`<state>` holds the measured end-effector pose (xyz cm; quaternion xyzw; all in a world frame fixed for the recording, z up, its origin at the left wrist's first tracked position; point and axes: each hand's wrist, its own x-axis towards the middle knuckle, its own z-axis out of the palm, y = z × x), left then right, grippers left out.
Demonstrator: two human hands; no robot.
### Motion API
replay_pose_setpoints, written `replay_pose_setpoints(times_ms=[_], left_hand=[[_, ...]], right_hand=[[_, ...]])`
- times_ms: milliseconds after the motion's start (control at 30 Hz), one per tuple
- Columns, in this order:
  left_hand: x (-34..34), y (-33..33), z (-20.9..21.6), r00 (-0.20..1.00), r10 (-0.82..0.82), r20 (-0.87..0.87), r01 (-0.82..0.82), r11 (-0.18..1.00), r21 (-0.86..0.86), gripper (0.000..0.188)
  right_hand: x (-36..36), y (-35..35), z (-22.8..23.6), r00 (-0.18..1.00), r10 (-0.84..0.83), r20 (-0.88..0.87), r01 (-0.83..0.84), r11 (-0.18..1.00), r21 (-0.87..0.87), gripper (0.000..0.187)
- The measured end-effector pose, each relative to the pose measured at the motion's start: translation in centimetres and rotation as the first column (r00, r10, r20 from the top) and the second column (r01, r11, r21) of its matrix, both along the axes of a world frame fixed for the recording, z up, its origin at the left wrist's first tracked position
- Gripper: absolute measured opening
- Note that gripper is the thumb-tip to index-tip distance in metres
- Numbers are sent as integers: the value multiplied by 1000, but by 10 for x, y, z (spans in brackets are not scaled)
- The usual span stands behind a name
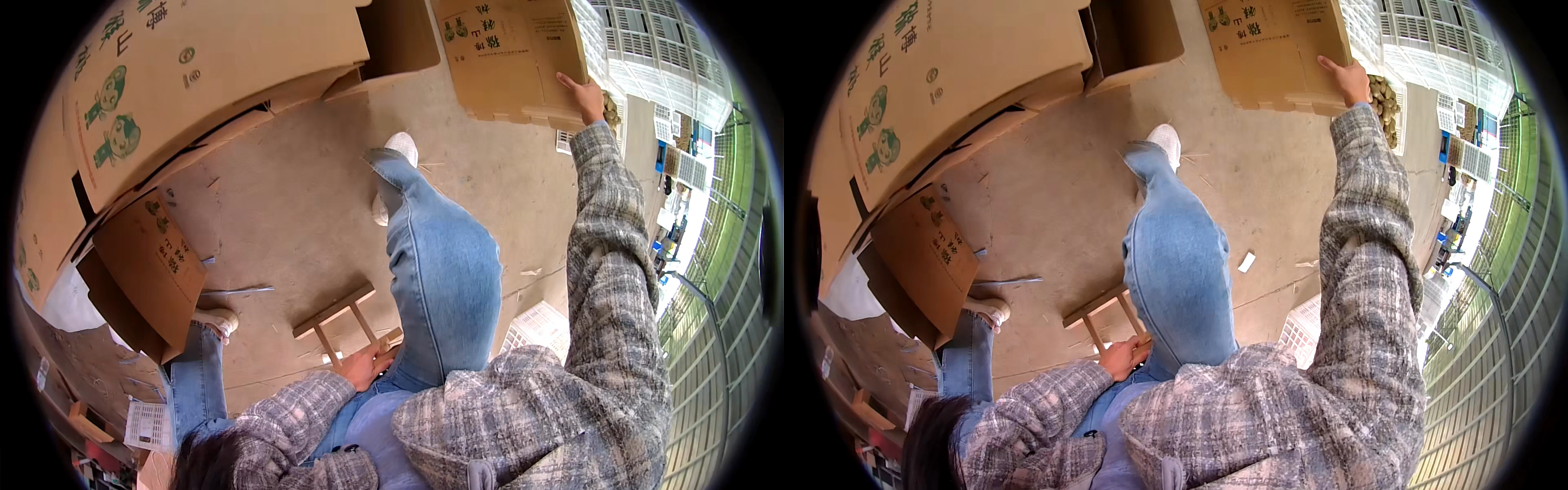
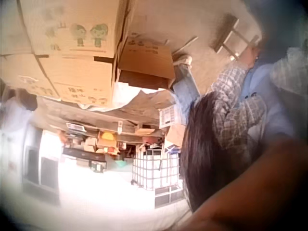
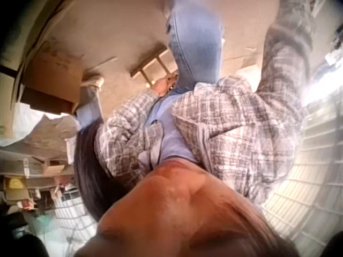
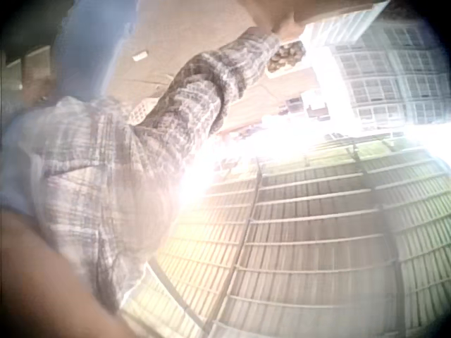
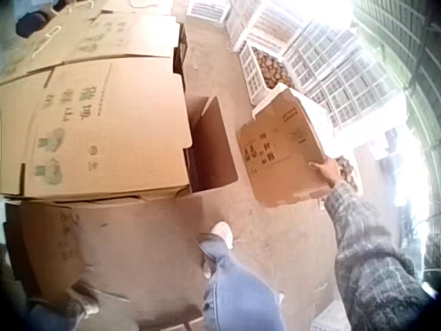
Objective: The person sits on a low stool and folds flat cardboard sheets into small boxes. They repeatedly pick up a sheet, fold the sides and flaps to form the box structure, and place the finished box on a growing stack. The task is performed by hand without tools.
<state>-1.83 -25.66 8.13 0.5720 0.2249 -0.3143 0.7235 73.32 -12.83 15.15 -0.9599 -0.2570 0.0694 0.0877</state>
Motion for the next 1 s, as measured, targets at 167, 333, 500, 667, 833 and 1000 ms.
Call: replay_pose_setpoints(times_ms=[167, 333, 500, 667, 833, 1000], left_hand=[[-8, -64, 6, 1000, -23, -10, 24, 988, 150, 51], [-31, -91, 8, 997, -33, 68, 8, 941, 338, 58], [-15, -85, 11, 967, -255, 6, 219, 844, 489, 64], [22, 4, 152, 910, 21, 415, -331, 641, 693, 42], [14, 62, 191, 680, 442, 585, -727, 512, 457, 29], [-2, 46, 185, 636, 572, 518, -759, 586, 285, 25]], right_hand=[[-61, -3, 23, 998, 7, 65, -3, 997, -74, 70], [-108, -80, 117, 976, 182, 118, -189, 981, 50, 62], [-184, -170, 289, 901, 343, 265, -400, 892, 210, 63], [-245, -261, 372, 801, 303, 517, -443, 880, 170, 71], [-279, -242, 329, 848, 285, 447, -392, 905, 167, 65], [-266, -230, 233, 954, 223, 201, -261, 947, 187, 55]])
